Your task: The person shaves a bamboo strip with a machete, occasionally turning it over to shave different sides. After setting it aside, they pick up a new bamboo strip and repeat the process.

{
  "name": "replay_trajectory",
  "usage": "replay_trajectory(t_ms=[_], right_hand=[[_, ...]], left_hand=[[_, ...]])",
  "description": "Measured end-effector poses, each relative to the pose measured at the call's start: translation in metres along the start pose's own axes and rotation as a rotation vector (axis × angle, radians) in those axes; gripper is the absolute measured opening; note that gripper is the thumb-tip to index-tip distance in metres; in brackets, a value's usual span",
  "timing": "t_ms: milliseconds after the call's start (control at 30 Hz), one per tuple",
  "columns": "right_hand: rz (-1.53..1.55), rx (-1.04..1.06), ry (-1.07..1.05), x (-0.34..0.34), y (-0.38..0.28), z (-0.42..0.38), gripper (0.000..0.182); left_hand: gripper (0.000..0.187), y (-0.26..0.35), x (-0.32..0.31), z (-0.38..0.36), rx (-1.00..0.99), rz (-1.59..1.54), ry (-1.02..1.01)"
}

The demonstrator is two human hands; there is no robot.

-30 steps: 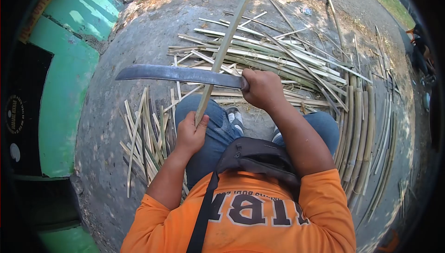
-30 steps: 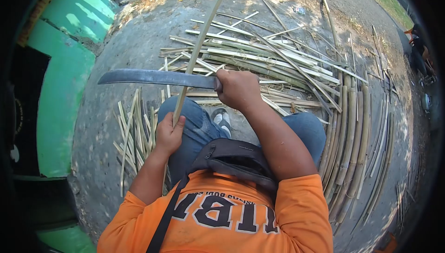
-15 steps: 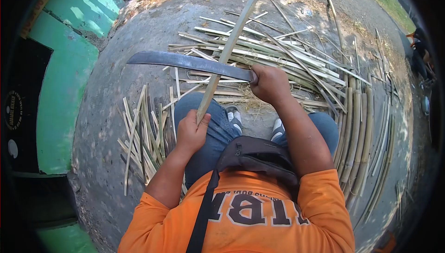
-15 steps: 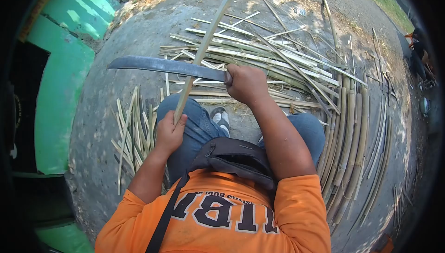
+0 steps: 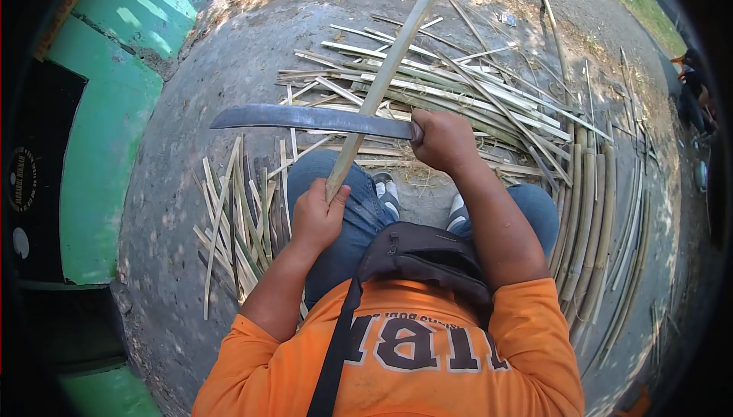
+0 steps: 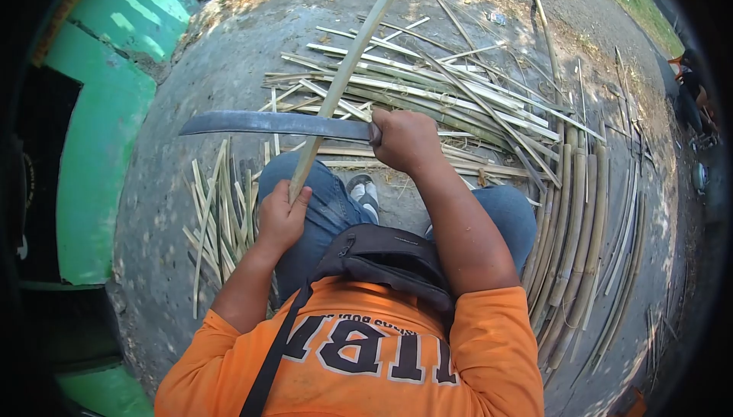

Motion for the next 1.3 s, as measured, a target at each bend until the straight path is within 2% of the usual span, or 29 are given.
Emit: replay_trajectory(t_ms=[200,300,400,667,700,900,1067,1133,1200,1300], right_hand=[[0.018,-0.007,0.057,0.0,0.0,-0.003,0.007],[0.074,0.044,0.036,0.0,-0.016,-0.006,0.007],[-0.003,0.068,-0.019,-0.004,-0.014,-0.005,0.007],[-0.049,-0.053,0.015,-0.008,0.016,-0.001,0.007],[-0.019,-0.119,0.024,-0.007,0.026,-0.001,0.009],[-0.007,-0.026,0.032,-0.001,0.013,-0.006,0.009],[-0.06,0.06,0.027,-0.003,-0.009,-0.008,0.011],[-0.034,-0.008,0.12,0.004,0.007,-0.003,0.011],[0.035,-0.134,0.086,0.001,0.025,0.0,0.01],[0.046,-0.058,0.143,0.003,0.024,-0.001,0.008]], left_hand=[[0.041,0.0,0.0,0.002,0.024,0.025,-0.022],[0.041,-0.002,0.0,0.003,0.013,0.03,-0.016],[0.041,-0.001,-0.001,0.001,-0.021,0.003,-0.007],[0.04,0.002,0.0,-0.002,0.016,0.047,0.001],[0.04,0.001,0.0,-0.002,0.027,0.046,-0.005],[0.039,0.001,0.002,0.003,0.062,0.04,-0.073],[0.036,-0.002,0.0,0.0,-0.005,0.019,-0.014],[0.035,-0.003,0.0,-0.006,-0.02,0.022,0.012],[0.035,0.002,0.001,-0.006,-0.042,0.035,0.04],[0.035,-0.002,-0.001,-0.003,0.001,0.056,0.014]])
Point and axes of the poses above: each hand's wrist, its own z-axis towards the middle knuckle, its own x-axis out of the back of the hand, y = z × x, the point moved 4 cm from there along z, towards the middle knuckle, and after that the axes turned 9 degrees about x, right-handed, at the moved point
